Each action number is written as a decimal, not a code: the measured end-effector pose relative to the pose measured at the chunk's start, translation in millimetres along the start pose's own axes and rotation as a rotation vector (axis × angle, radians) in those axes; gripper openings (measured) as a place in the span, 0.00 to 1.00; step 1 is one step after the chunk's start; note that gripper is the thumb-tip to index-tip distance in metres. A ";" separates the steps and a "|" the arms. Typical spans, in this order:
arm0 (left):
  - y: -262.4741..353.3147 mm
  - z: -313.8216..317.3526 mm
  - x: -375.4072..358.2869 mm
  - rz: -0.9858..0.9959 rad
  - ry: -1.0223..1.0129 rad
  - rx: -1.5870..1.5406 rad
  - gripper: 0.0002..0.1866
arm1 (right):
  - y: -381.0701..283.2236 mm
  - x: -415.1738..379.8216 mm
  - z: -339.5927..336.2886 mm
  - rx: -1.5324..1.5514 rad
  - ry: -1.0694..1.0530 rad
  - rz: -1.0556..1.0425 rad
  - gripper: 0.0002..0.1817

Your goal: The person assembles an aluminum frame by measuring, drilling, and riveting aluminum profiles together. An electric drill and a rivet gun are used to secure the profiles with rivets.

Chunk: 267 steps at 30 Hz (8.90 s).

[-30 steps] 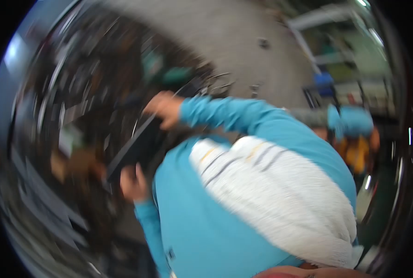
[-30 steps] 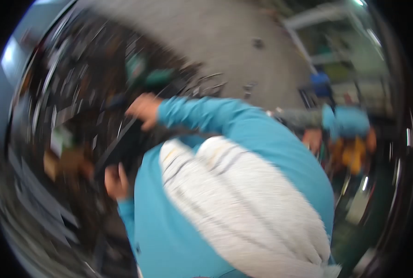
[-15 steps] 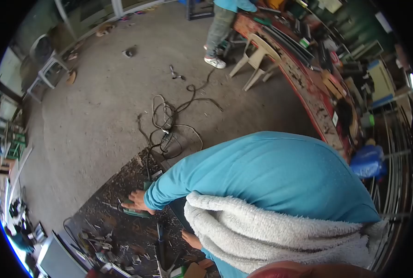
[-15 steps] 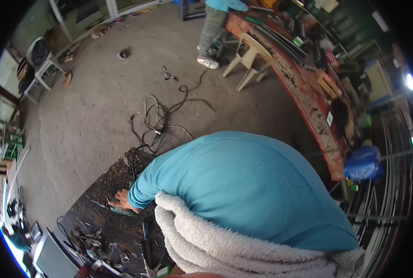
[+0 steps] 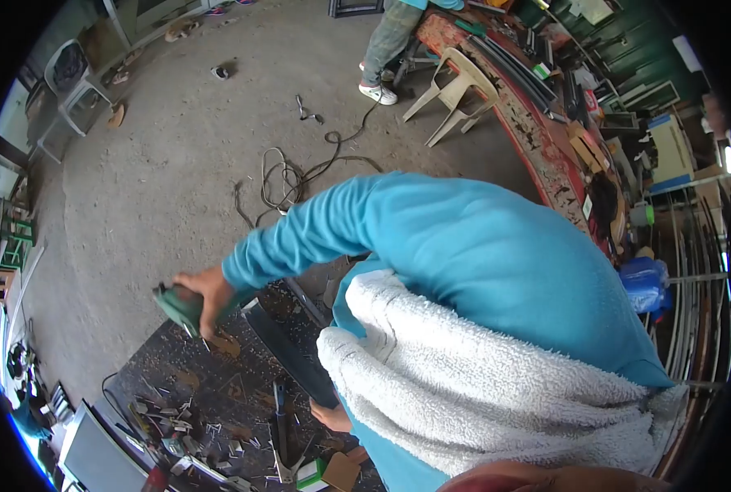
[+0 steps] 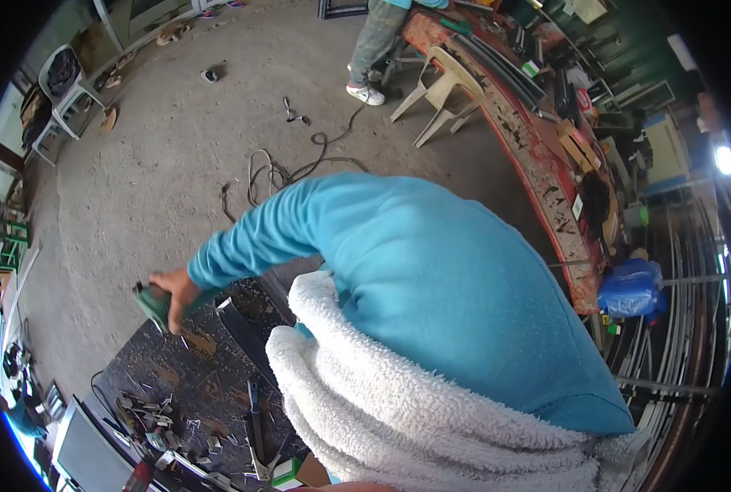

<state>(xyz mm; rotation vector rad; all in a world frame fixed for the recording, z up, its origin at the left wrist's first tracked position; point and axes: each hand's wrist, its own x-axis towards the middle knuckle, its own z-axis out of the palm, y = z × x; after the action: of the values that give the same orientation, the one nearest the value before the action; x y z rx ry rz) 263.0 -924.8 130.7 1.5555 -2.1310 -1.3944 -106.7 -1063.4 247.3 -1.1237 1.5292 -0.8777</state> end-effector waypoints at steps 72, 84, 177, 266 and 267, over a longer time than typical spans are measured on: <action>-125.4 -9.8 -265.9 -0.499 1.143 -0.492 0.27 | -81.5 -242.1 216.7 -0.645 -0.856 -0.192 0.51; -94.0 -196.9 -13.7 0.152 0.898 0.144 0.13 | -98.9 -246.4 165.7 -0.565 -0.690 -0.116 0.50; -59.8 15.7 -209.6 -0.822 0.968 -0.581 0.15 | -130.8 -186.1 297.4 -0.937 -1.466 -0.493 0.46; 10.4 166.7 -91.2 -0.218 1.171 -0.086 0.10 | -45.9 -169.4 142.7 -0.947 -1.362 -0.344 0.48; 10.9 166.9 -91.2 -0.217 1.172 -0.085 0.10 | -47.7 -170.3 145.1 -0.972 -1.361 -0.364 0.47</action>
<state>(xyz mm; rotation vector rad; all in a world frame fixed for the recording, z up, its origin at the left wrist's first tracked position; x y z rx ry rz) 197.0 -753.3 80.3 1.8860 -1.1810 -0.3366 56.1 -914.7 308.2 -2.0752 0.4815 0.5724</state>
